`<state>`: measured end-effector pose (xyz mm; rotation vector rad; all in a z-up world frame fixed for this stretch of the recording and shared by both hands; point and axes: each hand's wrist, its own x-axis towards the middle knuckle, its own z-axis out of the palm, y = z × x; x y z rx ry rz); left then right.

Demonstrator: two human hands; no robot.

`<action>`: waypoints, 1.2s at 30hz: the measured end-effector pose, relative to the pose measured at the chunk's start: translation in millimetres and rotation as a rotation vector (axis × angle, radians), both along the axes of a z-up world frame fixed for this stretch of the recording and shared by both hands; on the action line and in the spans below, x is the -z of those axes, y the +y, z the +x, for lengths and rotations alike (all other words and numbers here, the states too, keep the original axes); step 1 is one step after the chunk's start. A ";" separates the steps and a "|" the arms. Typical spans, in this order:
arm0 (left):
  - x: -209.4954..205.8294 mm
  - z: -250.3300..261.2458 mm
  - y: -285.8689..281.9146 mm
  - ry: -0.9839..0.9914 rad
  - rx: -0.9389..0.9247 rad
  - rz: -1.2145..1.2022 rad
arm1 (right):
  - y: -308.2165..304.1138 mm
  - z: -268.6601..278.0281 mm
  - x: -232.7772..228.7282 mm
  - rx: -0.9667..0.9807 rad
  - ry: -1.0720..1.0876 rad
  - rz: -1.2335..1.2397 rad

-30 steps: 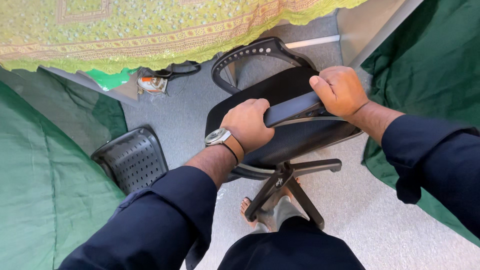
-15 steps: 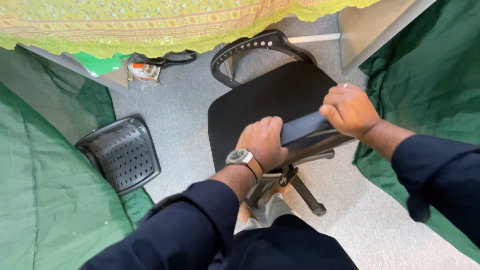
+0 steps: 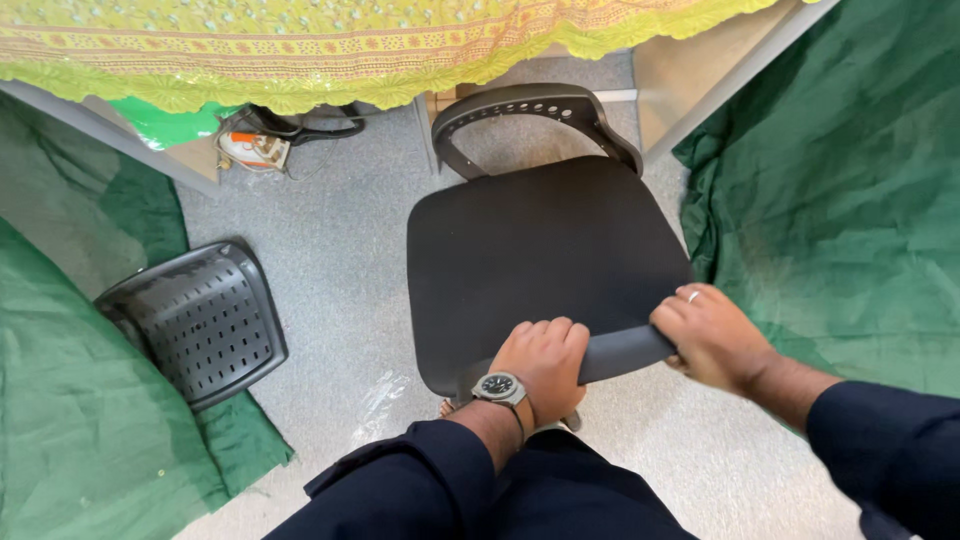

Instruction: The person uses a screwdriver to tighten screws on the underside of an office chair, securing the armrests and a footrest bracket. They then flip the chair upright and attach a plastic footrest tray to the front.

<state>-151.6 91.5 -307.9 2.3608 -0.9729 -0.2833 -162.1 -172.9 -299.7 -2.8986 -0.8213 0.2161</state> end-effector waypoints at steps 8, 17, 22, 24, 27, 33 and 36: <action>40.1 -11.2 32.5 -0.016 0.041 0.259 | 55.8 -34.8 42.8 0.192 0.062 -0.111; 71.3 10.4 91.2 -0.150 -0.210 0.484 | 113.7 -11.0 74.9 0.157 0.169 -0.034; 94.9 27.2 131.5 -0.130 -0.479 0.522 | 159.8 -0.1 86.9 0.174 0.195 -0.020; 107.0 26.8 143.4 -0.029 -0.806 0.436 | 177.0 4.7 87.2 0.187 0.302 -0.005; 132.2 26.5 142.2 0.258 -1.404 0.215 | 189.0 11.1 88.8 0.172 0.444 0.149; 169.2 23.5 101.1 1.188 -1.522 -0.490 | 221.0 23.1 93.5 -0.038 0.479 0.634; 171.7 27.6 97.1 1.273 -1.618 -0.644 | 232.0 29.1 88.6 0.194 0.807 0.609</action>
